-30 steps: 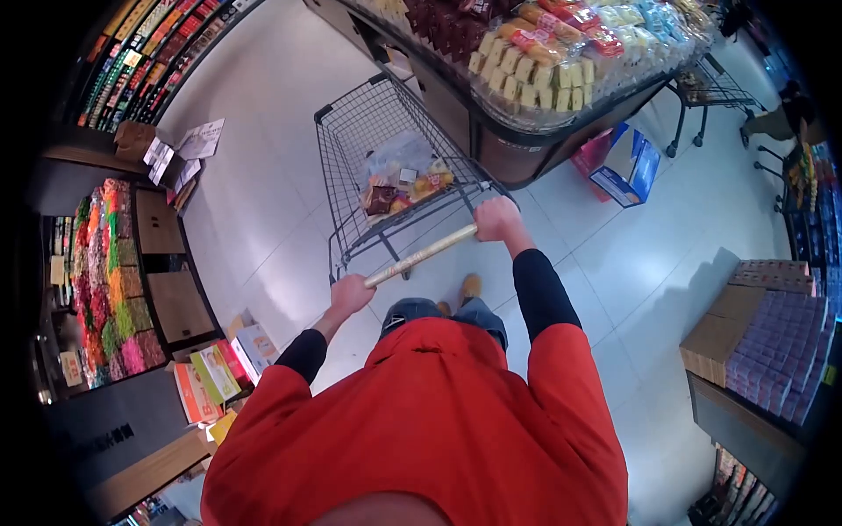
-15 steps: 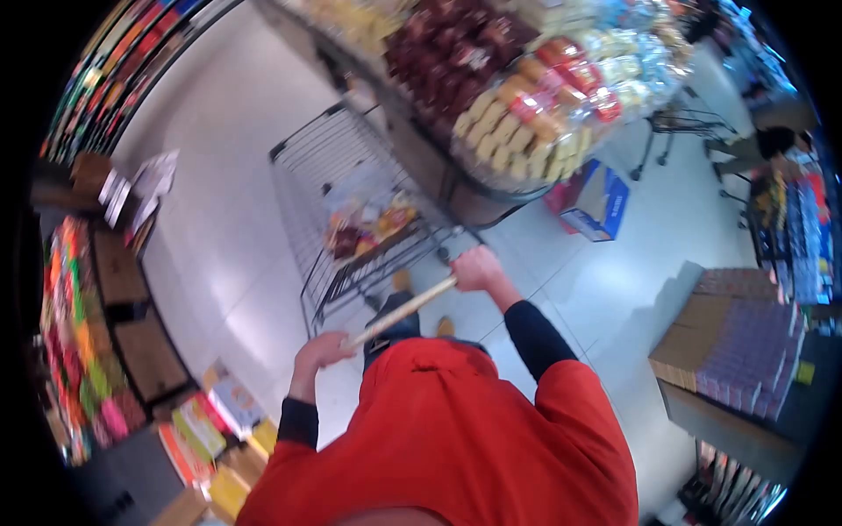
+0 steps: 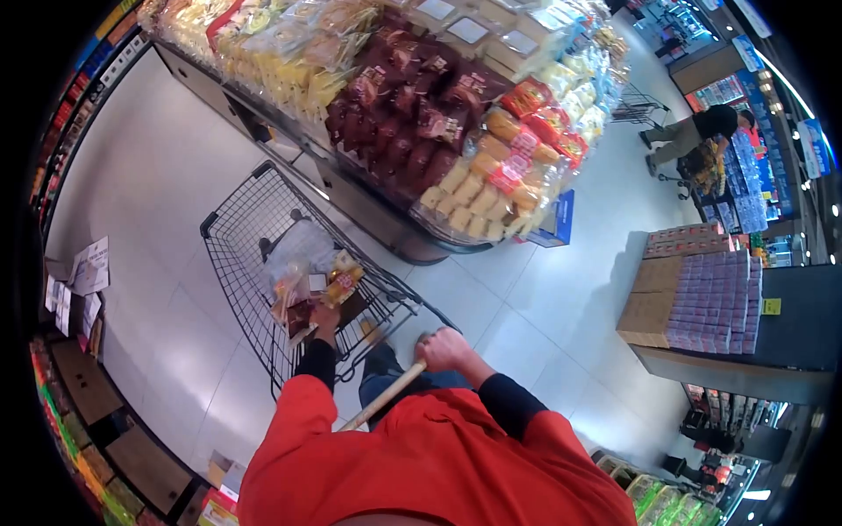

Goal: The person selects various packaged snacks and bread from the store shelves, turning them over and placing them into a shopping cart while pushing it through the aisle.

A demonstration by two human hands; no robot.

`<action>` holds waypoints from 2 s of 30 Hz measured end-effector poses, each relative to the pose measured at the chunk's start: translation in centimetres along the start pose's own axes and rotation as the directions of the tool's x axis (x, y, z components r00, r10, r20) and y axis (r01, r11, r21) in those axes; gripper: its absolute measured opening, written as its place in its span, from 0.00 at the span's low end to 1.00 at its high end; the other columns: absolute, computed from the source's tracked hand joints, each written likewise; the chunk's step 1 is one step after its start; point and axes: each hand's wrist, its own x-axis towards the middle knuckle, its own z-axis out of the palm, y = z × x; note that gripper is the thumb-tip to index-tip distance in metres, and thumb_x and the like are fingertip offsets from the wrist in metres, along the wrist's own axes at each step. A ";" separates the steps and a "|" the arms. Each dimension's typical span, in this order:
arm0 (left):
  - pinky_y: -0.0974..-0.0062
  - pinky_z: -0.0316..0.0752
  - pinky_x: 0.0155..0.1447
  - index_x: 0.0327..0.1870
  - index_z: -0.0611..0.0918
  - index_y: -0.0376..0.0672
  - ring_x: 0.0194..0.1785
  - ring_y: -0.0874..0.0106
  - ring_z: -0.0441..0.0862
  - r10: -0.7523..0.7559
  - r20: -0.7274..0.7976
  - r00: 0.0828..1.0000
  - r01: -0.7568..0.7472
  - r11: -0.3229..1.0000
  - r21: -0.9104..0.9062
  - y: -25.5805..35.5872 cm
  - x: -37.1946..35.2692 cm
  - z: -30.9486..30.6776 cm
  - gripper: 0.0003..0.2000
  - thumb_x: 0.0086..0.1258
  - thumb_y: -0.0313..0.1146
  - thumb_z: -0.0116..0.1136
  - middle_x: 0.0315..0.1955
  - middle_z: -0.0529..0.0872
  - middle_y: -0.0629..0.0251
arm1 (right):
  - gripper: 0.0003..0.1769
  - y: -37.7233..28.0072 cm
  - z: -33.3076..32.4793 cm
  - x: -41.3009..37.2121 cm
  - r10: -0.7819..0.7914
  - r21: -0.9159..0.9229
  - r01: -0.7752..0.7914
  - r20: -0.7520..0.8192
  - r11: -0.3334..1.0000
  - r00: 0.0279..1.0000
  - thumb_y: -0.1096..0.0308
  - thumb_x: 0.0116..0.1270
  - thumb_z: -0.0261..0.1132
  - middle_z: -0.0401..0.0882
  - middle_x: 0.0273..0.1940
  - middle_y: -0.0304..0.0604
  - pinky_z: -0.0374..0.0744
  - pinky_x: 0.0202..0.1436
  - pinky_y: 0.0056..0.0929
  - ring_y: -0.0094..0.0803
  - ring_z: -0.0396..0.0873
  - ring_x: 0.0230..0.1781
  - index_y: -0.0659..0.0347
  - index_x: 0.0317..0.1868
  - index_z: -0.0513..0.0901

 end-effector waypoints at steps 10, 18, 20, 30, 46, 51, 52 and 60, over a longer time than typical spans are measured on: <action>0.54 0.76 0.64 0.51 0.84 0.38 0.58 0.47 0.83 0.160 0.038 0.986 -0.140 0.937 -0.320 -4.6 5.9 3.8 0.13 0.69 0.31 0.59 0.49 0.87 0.44 | 0.05 -1.2 -0.1 1.8 -0.010 0.075 0.021 -0.137 0.997 0.991 0.59 0.52 0.68 0.82 0.23 0.34 0.79 0.29 0.39 0.37 0.84 0.24 0.46 0.26 0.82; 0.53 0.77 0.53 0.45 0.80 0.40 0.47 0.45 0.82 0.161 -0.322 0.933 -0.286 0.876 -0.389 -1.1 -0.1 -4.1 0.10 0.63 0.23 0.58 0.38 0.83 0.49 | 0.06 -2.2 -4.6 2.2 0.071 0.105 -0.087 0.145 0.991 0.987 0.58 0.55 0.70 0.84 0.26 0.35 0.82 0.39 0.39 0.40 0.85 0.29 0.47 0.32 0.85; 0.57 0.77 0.52 0.47 0.79 0.39 0.44 0.48 0.82 0.225 -0.125 0.966 -0.248 0.687 -0.683 -0.6 -1.8 -7.1 0.11 0.63 0.22 0.56 0.37 0.83 0.48 | 0.13 -1.6 -6.0 2.1 -0.148 0.238 0.129 0.066 0.963 0.987 0.56 0.55 0.73 0.87 0.38 0.41 0.82 0.47 0.38 0.40 0.86 0.42 0.50 0.39 0.86; 0.71 0.75 0.63 0.46 0.79 0.41 0.54 0.72 0.81 0.170 -0.085 0.982 -0.138 0.330 -0.934 4.9 -19.0 -23.4 0.02 0.78 0.27 0.59 0.48 0.84 0.63 | 0.29 -1.5 -9.4 7.5 0.052 0.978 -0.093 0.084 0.188 0.995 0.50 0.80 0.60 0.82 0.57 0.47 0.80 0.61 0.35 0.35 0.82 0.56 0.62 0.70 0.73; 0.70 0.76 0.64 0.63 0.81 0.37 0.59 0.64 0.84 0.543 0.370 0.754 -0.208 0.732 -0.649 7.0 -27.5 -14.8 0.17 0.78 0.34 0.60 0.56 0.86 0.53 | 0.27 14.8 -21.9 -2.8 0.454 0.530 0.279 -0.841 0.800 0.294 0.72 0.60 0.70 0.77 0.55 0.50 0.75 0.64 0.38 0.45 0.77 0.61 0.59 0.61 0.79; 0.73 0.77 0.60 0.60 0.83 0.33 0.52 0.73 0.85 0.597 0.412 0.688 -0.213 0.709 -0.673 9.3 -26.5 -14.8 0.16 0.77 0.32 0.61 0.49 0.90 0.60 | 0.25 21.5 -23.4 -5.4 0.530 0.546 0.016 -0.819 0.838 0.219 0.71 0.60 0.71 0.81 0.53 0.50 0.77 0.62 0.43 0.49 0.80 0.56 0.59 0.59 0.81; 0.73 0.77 0.60 0.60 0.83 0.33 0.51 0.74 0.85 0.605 0.443 0.662 -0.171 0.697 -0.696 9.5 -26.4 -14.7 0.16 0.77 0.32 0.62 0.47 0.90 0.61 | 0.23 22.3 -23.6 -5.5 0.490 0.489 -0.069 -0.839 0.870 0.236 0.70 0.61 0.71 0.83 0.52 0.48 0.76 0.61 0.43 0.48 0.81 0.55 0.58 0.58 0.82; 0.72 0.78 0.59 0.61 0.83 0.36 0.51 0.72 0.87 0.622 0.360 0.695 -0.252 0.680 -0.689 12.7 -27.5 -15.6 0.16 0.79 0.34 0.59 0.50 0.91 0.57 | 0.20 23.9 -23.2 -1.8 0.404 0.350 -0.216 -0.861 0.911 0.309 0.68 0.62 0.70 0.85 0.54 0.46 0.75 0.60 0.50 0.46 0.84 0.53 0.55 0.56 0.82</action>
